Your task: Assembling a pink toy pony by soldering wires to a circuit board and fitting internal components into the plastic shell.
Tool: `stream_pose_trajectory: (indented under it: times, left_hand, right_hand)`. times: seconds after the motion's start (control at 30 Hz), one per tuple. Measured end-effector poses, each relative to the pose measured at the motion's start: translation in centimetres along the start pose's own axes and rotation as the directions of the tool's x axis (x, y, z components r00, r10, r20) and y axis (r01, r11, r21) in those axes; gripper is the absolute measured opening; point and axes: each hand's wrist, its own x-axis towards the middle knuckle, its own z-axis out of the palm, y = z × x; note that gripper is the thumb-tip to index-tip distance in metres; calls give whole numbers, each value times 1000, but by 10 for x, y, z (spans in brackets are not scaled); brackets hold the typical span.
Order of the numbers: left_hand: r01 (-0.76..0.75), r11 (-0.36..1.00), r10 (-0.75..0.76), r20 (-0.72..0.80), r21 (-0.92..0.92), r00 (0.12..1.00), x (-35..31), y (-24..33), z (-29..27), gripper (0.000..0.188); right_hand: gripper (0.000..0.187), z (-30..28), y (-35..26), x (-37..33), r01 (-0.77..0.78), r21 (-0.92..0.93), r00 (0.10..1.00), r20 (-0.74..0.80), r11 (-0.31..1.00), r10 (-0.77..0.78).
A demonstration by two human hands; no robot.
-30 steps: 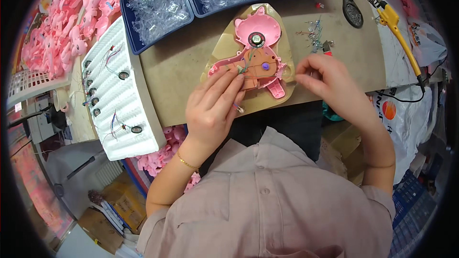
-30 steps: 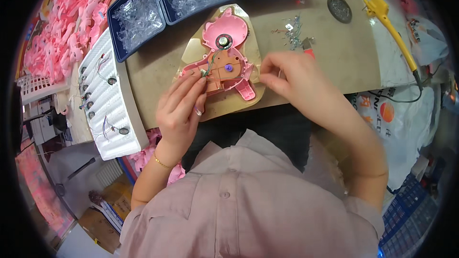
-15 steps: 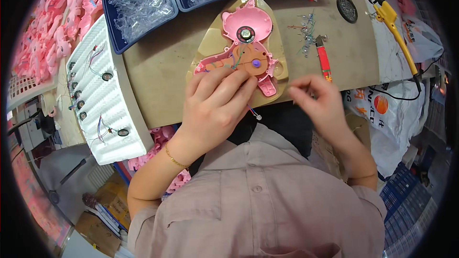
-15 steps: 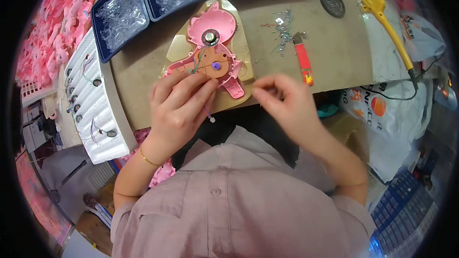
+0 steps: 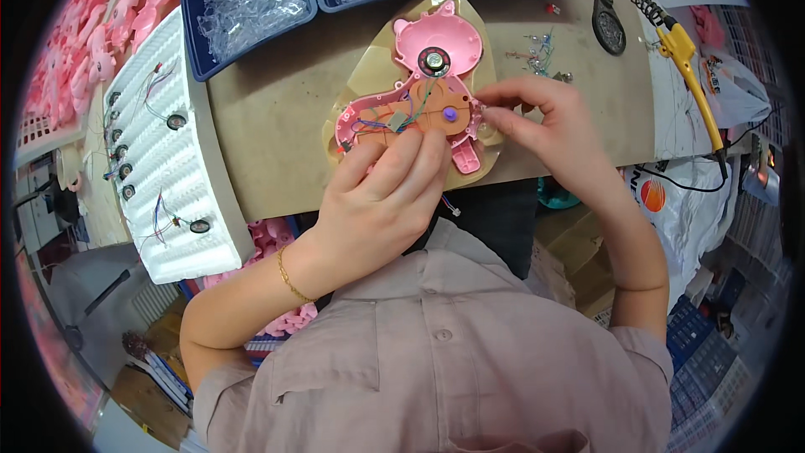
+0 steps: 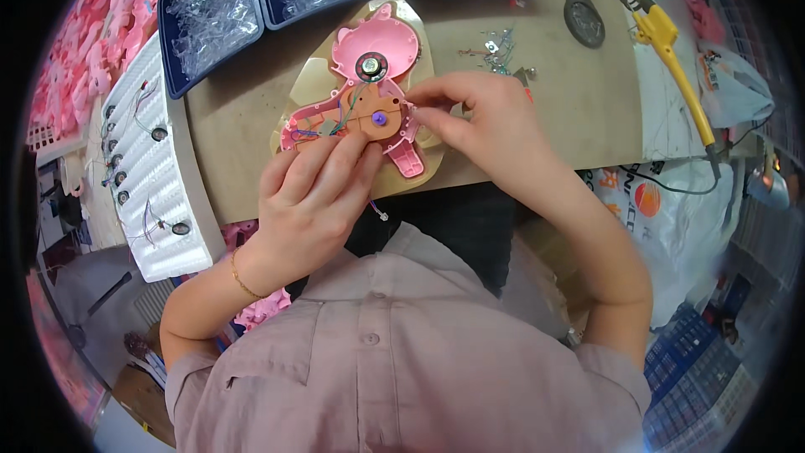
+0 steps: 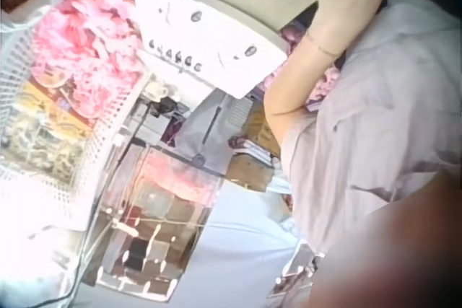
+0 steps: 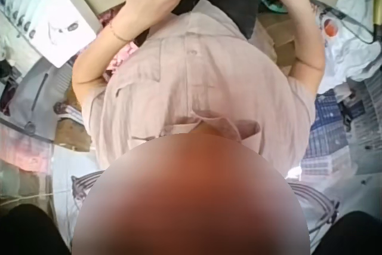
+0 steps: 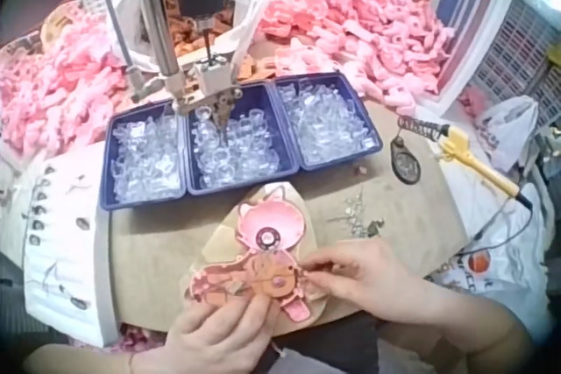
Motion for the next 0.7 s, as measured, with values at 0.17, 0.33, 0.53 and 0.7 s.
stream_pose_trajectory:
  times: [0.17, 0.33, 0.53, 0.7]
  left_hand:
    - [48, 998, -52, 99, 42, 994, 2, 10, -7, 34]
    - [49, 999, -50, 126, 9, 991, 0, 9, -3, 39]
    - [15, 999, -16, -27, -49, 1000, -1, 7, 8, 32]
    - [13, 977, 0, 60, -214, 998, -14, 6, 6, 37]
  right_hand:
    - [10, 12, 7, -9, 171, -298, 977, -70, 939, -200]
    - [12, 11, 9, -14, 324, -559, 901, -64, 763, -429]
    - [13, -10, -16, 11, 373, -590, 925, 292, 716, -241]
    - [18, -13, -7, 22, 300, -408, 930, 327, 862, -169]
